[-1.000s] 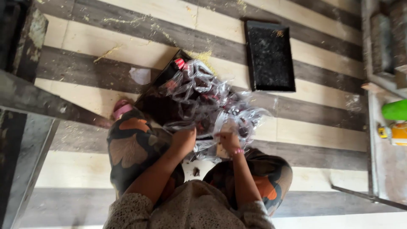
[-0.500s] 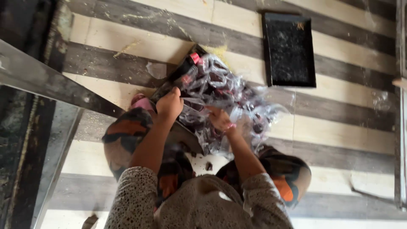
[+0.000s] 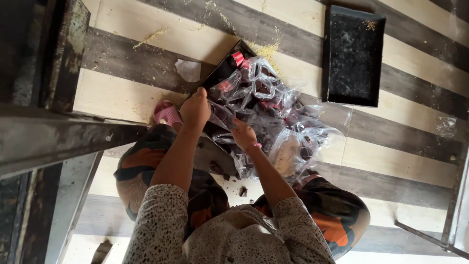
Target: Packaging muffins or small cakes into individual paper cups and plastic bags.
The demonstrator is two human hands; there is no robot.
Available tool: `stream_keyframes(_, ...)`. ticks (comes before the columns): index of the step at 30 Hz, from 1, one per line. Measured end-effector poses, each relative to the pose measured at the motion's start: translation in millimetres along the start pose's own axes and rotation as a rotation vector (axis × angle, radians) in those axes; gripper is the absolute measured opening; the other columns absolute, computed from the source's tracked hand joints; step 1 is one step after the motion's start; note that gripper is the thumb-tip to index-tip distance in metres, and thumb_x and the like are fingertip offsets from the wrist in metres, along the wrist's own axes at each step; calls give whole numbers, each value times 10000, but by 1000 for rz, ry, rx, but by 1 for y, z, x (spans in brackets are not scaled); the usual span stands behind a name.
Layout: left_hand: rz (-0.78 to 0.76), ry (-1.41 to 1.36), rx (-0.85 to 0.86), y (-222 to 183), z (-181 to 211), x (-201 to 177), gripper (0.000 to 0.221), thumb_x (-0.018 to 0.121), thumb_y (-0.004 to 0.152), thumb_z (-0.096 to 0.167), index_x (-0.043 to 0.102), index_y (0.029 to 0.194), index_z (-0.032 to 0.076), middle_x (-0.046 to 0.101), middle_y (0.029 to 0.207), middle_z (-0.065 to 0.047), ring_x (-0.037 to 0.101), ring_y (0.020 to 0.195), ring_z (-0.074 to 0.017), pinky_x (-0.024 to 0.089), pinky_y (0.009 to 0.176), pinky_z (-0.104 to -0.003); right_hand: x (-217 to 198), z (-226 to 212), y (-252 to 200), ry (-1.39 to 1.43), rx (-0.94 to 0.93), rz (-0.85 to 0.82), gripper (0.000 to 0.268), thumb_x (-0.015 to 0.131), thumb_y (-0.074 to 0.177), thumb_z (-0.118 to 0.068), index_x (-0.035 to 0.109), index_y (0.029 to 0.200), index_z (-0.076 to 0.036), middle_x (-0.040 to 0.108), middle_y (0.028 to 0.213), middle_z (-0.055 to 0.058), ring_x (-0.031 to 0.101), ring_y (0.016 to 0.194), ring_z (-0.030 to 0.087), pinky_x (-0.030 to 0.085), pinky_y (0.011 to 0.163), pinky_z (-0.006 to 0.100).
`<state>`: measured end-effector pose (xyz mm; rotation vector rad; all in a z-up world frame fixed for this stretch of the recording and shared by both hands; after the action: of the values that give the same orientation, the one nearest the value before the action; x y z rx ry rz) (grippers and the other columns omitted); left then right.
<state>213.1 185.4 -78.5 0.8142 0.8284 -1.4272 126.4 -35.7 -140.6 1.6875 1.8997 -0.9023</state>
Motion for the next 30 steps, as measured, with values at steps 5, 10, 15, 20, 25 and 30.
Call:
stream_keyframes(5, -118, -55, -198, 1, -24, 13, 207, 609, 949, 185, 543, 1107, 69, 724, 991, -197, 709, 906, -424, 567, 733, -547, 26, 23, 12, 28, 5, -97, 505, 623, 894, -219, 618, 1380, -80, 734, 1080, 195, 729, 926, 311, 563, 829, 400)
stream_keyframes(10, -133, -94, -270, -1, -43, 34, 270, 615, 942, 197, 545, 1160, 53, 709, 1034, -222, 702, 937, -438, 567, 742, -556, 10, 31, -10, 73, -22, -187, 450, 623, 924, -219, 640, 1357, -93, 699, 1275, 162, 696, 1115, 282, 528, 950, 381)
stream_keyframes(15, -304, 33, -204, -16, -7, 10, 267, 626, 950, 271, 605, 1100, 52, 729, 1048, -189, 698, 995, -411, 559, 800, -556, -10, 106, -60, -87, -83, -173, 356, 611, 1014, -238, 693, 1327, -91, 740, 1181, 167, 698, 1104, 284, 542, 950, 367)
stream_keyframes(20, -307, 66, -29, -29, 36, 9, 263, 621, 940, 293, 625, 1067, 63, 731, 1044, -186, 699, 980, -401, 558, 805, -544, -76, 109, -132, 180, 158, -165, 380, 604, 993, -248, 662, 1326, -75, 763, 1164, 140, 715, 1037, 185, 565, 886, 306)
stream_keyframes(25, -257, 26, 184, -54, 92, 15, 235, 613, 935, 303, 636, 1028, 88, 727, 1036, -156, 697, 942, -402, 551, 781, -550, -143, 85, -190, 121, 232, 120, 348, 628, 988, -231, 702, 1287, -70, 776, 1155, 116, 735, 1037, 155, 560, 890, 294)
stream_keyframes(30, -299, 19, 246, -97, 82, 33, 229, 625, 925, 346, 657, 1018, 140, 745, 997, -101, 705, 934, -357, 557, 771, -525, -153, 34, -228, 321, 52, 207, 307, 640, 986, -186, 709, 1244, -35, 786, 1081, 100, 668, 970, 98, 533, 879, 274)
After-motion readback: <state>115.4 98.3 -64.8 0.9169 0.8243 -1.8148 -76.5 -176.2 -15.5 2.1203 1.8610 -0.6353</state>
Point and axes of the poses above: each hand's wrist, its own y-axis towards the middle knuckle, its own x-axis out of the palm, z = x × y, the point moved 3 cm from there along y, towards the middle knuckle
